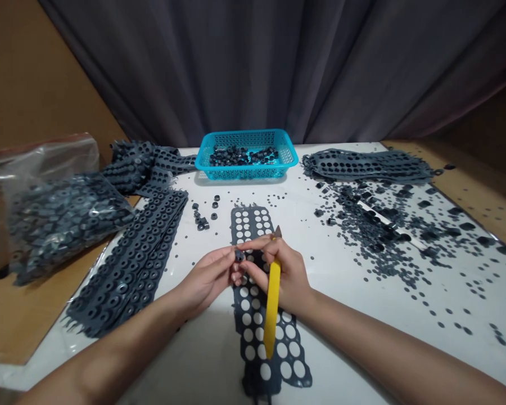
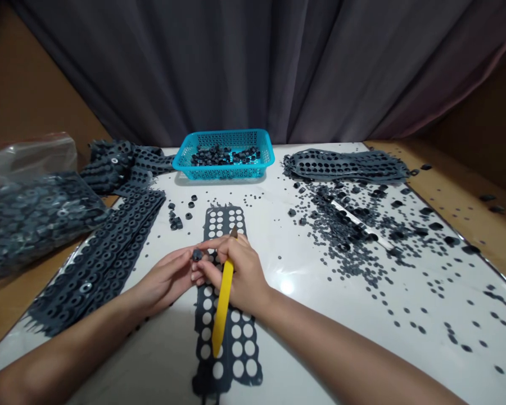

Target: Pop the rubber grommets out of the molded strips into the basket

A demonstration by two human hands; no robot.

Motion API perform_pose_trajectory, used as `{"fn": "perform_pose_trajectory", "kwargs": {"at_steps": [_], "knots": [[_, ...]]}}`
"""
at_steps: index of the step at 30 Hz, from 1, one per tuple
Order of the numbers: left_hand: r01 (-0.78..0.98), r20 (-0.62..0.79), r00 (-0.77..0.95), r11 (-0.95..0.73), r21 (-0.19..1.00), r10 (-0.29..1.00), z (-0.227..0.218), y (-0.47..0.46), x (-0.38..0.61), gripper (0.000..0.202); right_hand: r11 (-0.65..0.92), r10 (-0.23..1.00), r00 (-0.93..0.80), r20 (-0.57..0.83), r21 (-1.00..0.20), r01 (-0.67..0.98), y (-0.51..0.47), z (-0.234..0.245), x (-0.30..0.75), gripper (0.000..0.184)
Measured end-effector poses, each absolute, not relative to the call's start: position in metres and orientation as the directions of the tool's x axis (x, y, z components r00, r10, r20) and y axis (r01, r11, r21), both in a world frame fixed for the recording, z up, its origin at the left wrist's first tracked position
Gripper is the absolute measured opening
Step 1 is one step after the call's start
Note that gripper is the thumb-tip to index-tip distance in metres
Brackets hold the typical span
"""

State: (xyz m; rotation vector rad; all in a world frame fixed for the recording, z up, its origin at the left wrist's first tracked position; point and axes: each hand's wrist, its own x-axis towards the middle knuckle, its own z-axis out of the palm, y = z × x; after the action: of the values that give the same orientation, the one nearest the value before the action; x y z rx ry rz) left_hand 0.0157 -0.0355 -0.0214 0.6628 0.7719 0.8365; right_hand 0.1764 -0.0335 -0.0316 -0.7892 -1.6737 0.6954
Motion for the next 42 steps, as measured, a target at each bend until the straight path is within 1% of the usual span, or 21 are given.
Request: {"fn": "perform_pose_trajectory", "kwargs": {"at_steps": [6, 10, 14, 20, 24, 27, 30, 32, 34, 37, 42], "knots": [[-0.348, -0.342, 0.435, 0.506, 0.79, 0.833, -0.024, -0.034, 0.014, 0.033, 0.569, 0.82, -0.183, 0.543, -0.808, 0.153, -0.035, -0.032, 0.177, 0.034], [-0.364, -0.297, 0.458, 0.481, 0.798, 0.838, -0.026, -0.034, 0.012, 0.038, 0.555, 0.827, -0.189, 0.529, -0.821, 0.134, -0.034, -0.033, 0.177, 0.035], [-0.433, -0.275, 0.474, 0.493, 0.754, 0.837, -0.026, -0.035, 0.012, 0.041, 0.511, 0.856, -0.171, 0.488, -0.848, 0.139, -0.034, -0.034, 0.177, 0.034], [-0.514, -0.368, 0.445, 0.57, 0.641, 0.816, -0.029, -0.035, 0.014, 0.035, 0.486, 0.871, -0.159, 0.466, -0.865, 0.128, -0.035, -0.034, 0.176, 0.036], [-0.497, -0.369, 0.436, 0.561, 0.661, 0.821, -0.028, -0.034, 0.014, 0.027, 0.474, 0.875, -0.156, 0.458, -0.876, 0.086, -0.035, -0.034, 0.177, 0.036], [-0.424, -0.359, 0.432, 0.537, 0.729, 0.828, -0.024, -0.034, 0.012, 0.027, 0.452, 0.88, -0.175, 0.442, -0.892, 0.021, -0.035, -0.034, 0.177, 0.031], [-0.285, -0.34, 0.376, 0.457, 0.843, 0.862, -0.02, -0.034, 0.009, 0.024, 0.413, 0.896, -0.173, 0.408, -0.911, -0.01, -0.035, -0.032, 0.177, 0.03], [-0.174, -0.278, 0.335, 0.349, 0.921, 0.9, -0.018, -0.033, 0.006, 0.019, 0.381, 0.912, -0.157, 0.379, -0.924, -0.021, -0.035, -0.03, 0.176, 0.032], [-0.078, -0.168, 0.311, 0.201, 0.976, 0.936, -0.016, -0.031, 0.004, 0.015, 0.349, 0.925, -0.148, 0.351, -0.936, -0.037, -0.035, -0.028, 0.175, 0.034], [0.063, -0.038, 0.276, 0.021, 0.998, 0.96, -0.015, -0.028, 0.002, 0.01, 0.308, 0.937, -0.151, 0.314, -0.949, -0.06, -0.035, -0.025, 0.174, 0.033], [0.274, 0.108, 0.222, -0.168, 0.947, 0.969, -0.011, -0.028, 0.002, 0.004, 0.217, 0.954, -0.176, 0.242, -0.964, -0.153, -0.033, -0.025, 0.172, 0.035]]}}
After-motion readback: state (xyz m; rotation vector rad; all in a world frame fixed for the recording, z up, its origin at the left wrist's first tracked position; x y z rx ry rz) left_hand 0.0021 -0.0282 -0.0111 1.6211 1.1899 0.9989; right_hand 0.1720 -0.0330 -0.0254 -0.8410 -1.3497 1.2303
